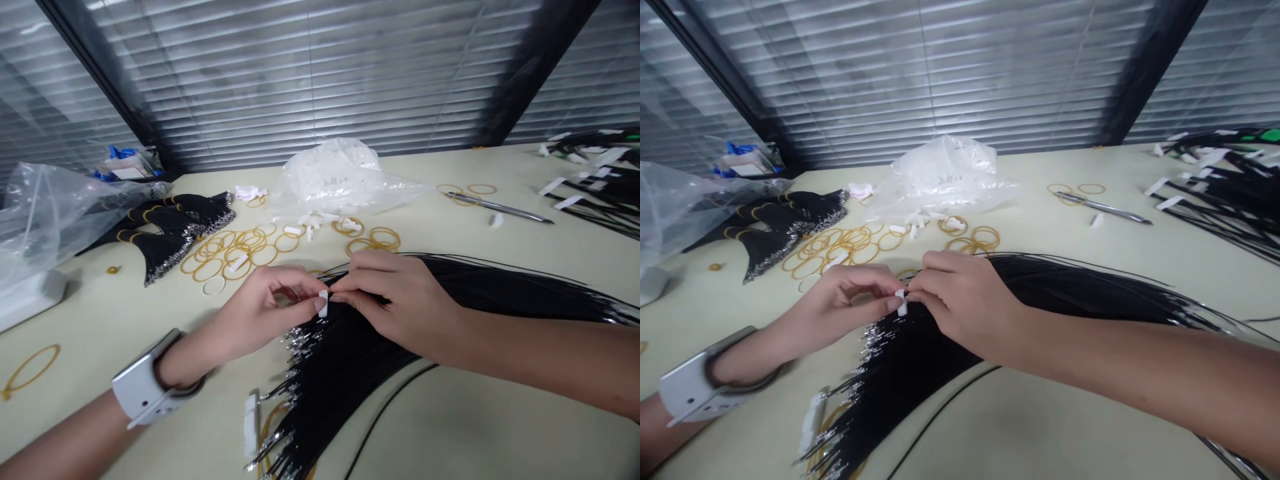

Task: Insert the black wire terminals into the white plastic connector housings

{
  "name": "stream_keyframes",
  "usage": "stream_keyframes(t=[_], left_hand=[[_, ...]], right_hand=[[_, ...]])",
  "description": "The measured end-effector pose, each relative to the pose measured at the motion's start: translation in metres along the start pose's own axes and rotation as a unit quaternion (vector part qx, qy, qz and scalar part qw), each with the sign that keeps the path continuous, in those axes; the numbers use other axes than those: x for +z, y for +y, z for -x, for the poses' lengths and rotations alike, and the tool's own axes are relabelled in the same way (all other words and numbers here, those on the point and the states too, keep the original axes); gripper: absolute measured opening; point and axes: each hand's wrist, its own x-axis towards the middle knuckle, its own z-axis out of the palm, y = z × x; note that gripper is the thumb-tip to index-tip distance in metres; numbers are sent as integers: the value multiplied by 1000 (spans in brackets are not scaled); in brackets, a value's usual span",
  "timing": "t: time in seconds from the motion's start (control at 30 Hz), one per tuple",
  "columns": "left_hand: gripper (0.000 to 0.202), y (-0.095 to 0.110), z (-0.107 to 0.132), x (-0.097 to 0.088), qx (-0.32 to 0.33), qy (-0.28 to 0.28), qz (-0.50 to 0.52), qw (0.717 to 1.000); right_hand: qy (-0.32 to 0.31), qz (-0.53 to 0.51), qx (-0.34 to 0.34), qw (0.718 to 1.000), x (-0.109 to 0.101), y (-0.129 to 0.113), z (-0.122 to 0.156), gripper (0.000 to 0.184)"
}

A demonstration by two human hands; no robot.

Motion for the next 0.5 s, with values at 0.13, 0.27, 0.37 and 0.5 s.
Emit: stream_keyframes(t=[0.13,0.27,0.37,0.5], left_hand=[[18,2,-2,1,0,23,-7,1000],[21,-3,-6,-5,-20,74,-17,997],[24,-9,-7,-11,-37,102,-6,994],[25,-13,-7,-13,-45,108,11,993]], right_hand=[[-45,137,-65,987,-5,1,-5,17],[-68,332,-143,930,-25,-9,-13,15],[-174,170,-154,958,-37,-27,-12,11],[-334,16,-199,921,-33,-48,5,18]])
